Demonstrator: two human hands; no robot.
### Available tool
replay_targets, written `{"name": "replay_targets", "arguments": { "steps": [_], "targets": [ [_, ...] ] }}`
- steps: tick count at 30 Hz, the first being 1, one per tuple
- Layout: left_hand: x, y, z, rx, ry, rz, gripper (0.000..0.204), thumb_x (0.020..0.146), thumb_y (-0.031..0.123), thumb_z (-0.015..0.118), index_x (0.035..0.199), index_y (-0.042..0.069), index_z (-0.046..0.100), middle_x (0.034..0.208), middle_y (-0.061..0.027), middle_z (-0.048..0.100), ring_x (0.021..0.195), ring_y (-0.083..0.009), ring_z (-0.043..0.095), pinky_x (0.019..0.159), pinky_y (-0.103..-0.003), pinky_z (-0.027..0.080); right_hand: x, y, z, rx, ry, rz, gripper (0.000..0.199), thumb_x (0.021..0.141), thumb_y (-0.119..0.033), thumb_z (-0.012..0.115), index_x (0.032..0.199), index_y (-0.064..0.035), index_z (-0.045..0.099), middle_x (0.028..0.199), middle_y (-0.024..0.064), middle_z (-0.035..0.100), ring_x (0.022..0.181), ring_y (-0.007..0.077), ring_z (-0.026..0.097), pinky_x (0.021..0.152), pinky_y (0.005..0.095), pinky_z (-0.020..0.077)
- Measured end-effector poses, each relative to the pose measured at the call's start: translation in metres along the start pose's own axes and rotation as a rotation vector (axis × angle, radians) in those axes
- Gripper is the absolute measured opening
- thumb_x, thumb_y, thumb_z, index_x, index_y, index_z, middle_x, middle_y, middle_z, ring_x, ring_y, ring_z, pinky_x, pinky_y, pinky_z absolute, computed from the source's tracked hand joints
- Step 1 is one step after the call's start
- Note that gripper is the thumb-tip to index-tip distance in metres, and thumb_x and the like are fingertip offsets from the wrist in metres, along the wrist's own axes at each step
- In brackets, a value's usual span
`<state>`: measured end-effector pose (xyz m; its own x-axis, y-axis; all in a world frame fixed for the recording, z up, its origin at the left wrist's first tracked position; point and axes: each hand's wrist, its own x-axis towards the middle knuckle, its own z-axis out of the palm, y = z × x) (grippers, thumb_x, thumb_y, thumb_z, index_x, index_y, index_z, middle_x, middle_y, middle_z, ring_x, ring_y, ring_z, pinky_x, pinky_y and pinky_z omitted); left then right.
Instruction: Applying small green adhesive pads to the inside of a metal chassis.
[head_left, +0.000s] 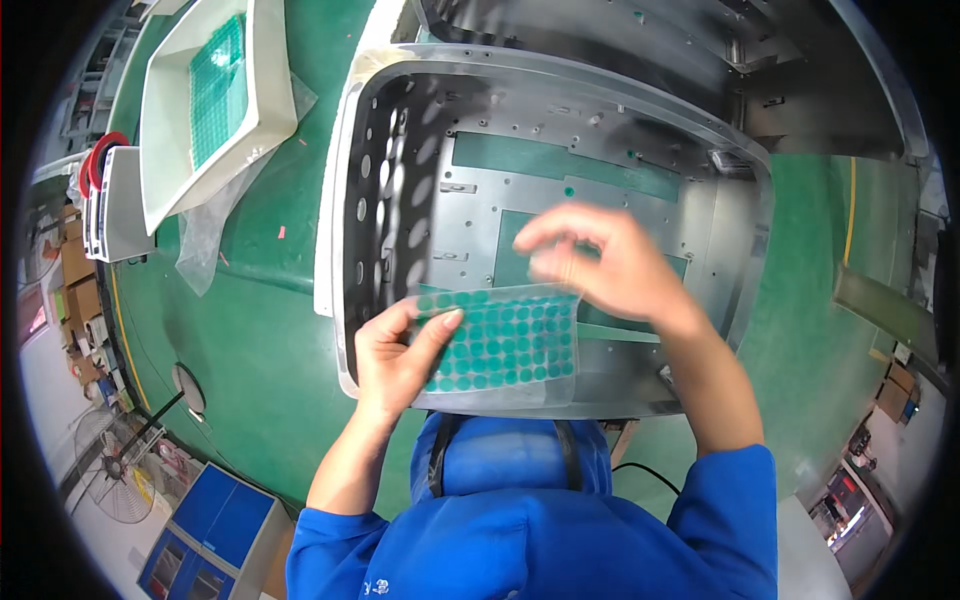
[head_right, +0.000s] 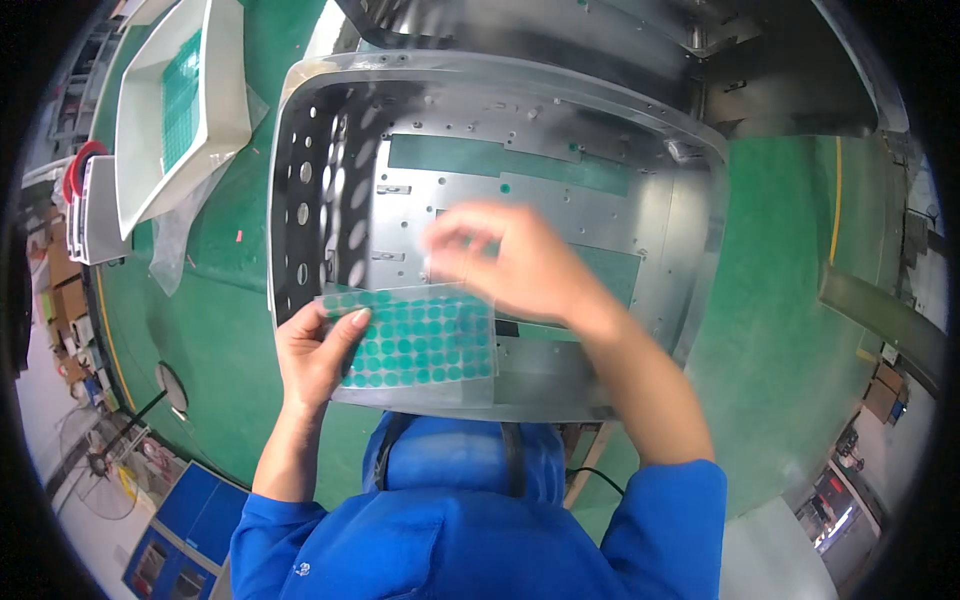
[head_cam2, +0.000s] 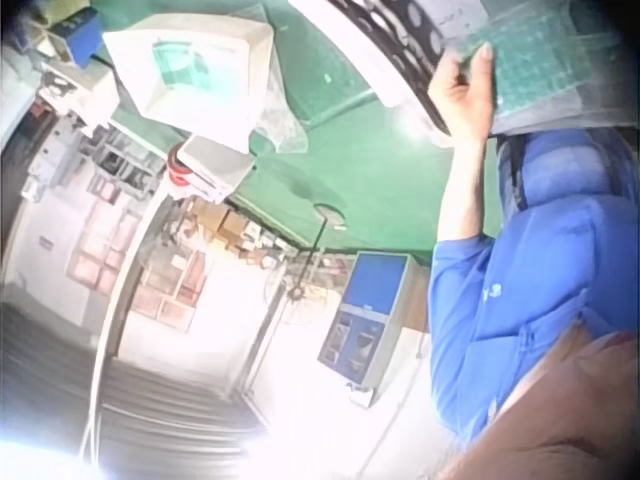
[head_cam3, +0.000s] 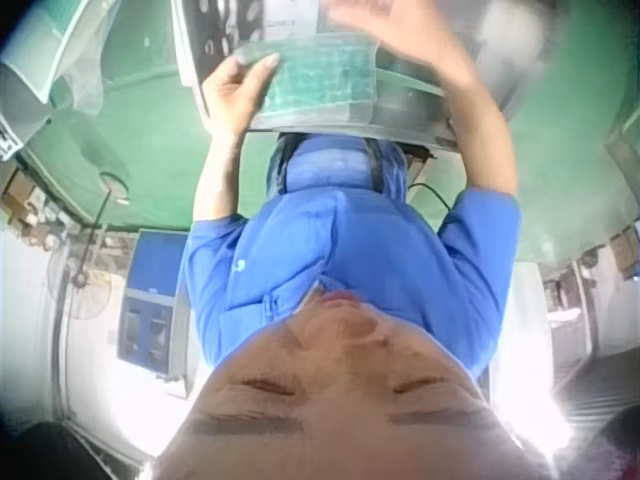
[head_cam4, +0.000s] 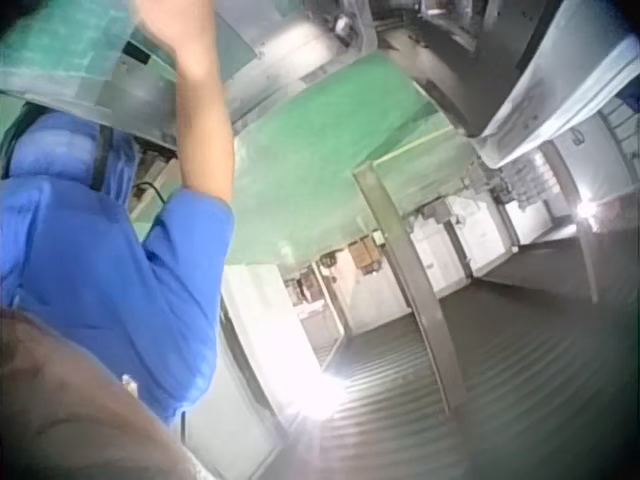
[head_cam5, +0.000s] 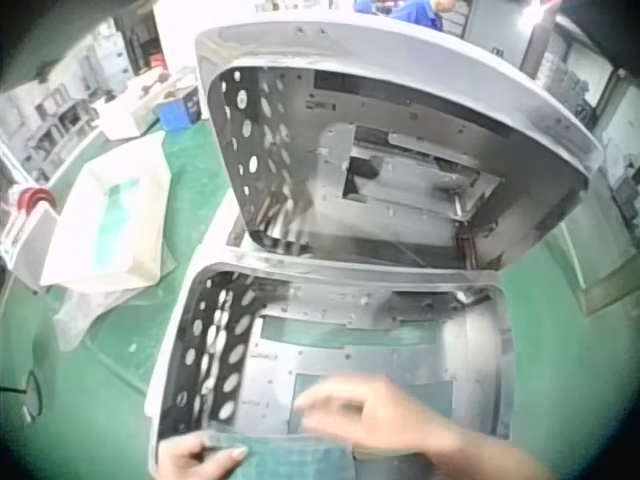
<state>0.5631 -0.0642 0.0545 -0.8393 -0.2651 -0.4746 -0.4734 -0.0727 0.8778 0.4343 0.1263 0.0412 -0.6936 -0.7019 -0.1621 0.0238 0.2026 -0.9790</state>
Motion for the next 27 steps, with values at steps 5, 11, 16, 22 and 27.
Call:
{"name": "replay_targets", "arguments": {
  "steps": [5,11,16,22,27],
  "targets": [
    [-0.007,0.006,0.010,0.103,-0.160,0.118,0.008,0.076,0.003,0.063,0.082,-0.001,0.062,0.068,-0.0021,0.056,0.056,-0.0034,0.046,0.048,-0.018,0.036,-0.027,-0.026,0.020,0.001,-0.005,0.063,0.012,0.072,-0.008,0.064,0.082,-0.0047,0.062,0.079,0.0044,0.060,0.073,0.0141,0.056,0.065,0.0267,0.0420],
    [-0.005,0.001,0.020,0.128,-0.254,0.075,0.008,0.077,0.005,0.062,0.083,-0.001,0.062,0.064,-0.0009,0.055,0.055,-0.0031,0.045,0.047,-0.018,0.035,-0.046,-0.021,0.025,-0.021,0.117,0.090,0.006,0.072,-0.004,0.062,0.077,-0.0037,0.059,0.077,0.0032,0.059,0.072,0.0118,0.053,0.064,0.0254,0.0406],
    [-0.003,0.005,0.029,0.137,-0.276,-0.098,0.009,0.079,0.008,0.062,0.082,-0.001,0.062,0.057,0.0034,0.052,0.051,-0.0015,0.042,0.044,-0.017,0.033,-0.058,-0.002,0.034,-0.343,0.231,-0.104,0.005,0.075,-0.002,0.058,0.076,-0.0030,0.053,0.079,0.0035,0.058,0.073,0.0138,0.054,0.066,0.0269,0.0409],
    [0.001,-0.008,0.030,0.117,-0.127,-0.117,0.011,0.078,0.011,0.063,0.082,0.000,0.062,0.057,0.0049,0.052,0.050,0.0001,0.041,0.043,-0.016,0.030,-0.053,0.023,0.031,0.110,0.409,0.091,0.003,0.079,-0.003,0.053,0.079,-0.0012,0.051,0.078,0.0040,0.056,0.075,0.0097,0.051,0.070,0.0239,0.0415],
    [0.003,-0.004,0.019,0.052,-0.048,-0.109,0.013,0.077,0.011,0.064,0.081,-0.001,0.061,0.065,0.0023,0.056,0.056,-0.0013,0.045,0.049,-0.016,0.034,-0.031,0.110,-0.016,-0.289,0.442,0.208,0.004,0.077,-0.005,0.054,0.078,-0.0014,0.053,0.071,0.0036,0.052,0.063,0.0116,0.048,0.061,0.0249,0.0404]
  ]
}}
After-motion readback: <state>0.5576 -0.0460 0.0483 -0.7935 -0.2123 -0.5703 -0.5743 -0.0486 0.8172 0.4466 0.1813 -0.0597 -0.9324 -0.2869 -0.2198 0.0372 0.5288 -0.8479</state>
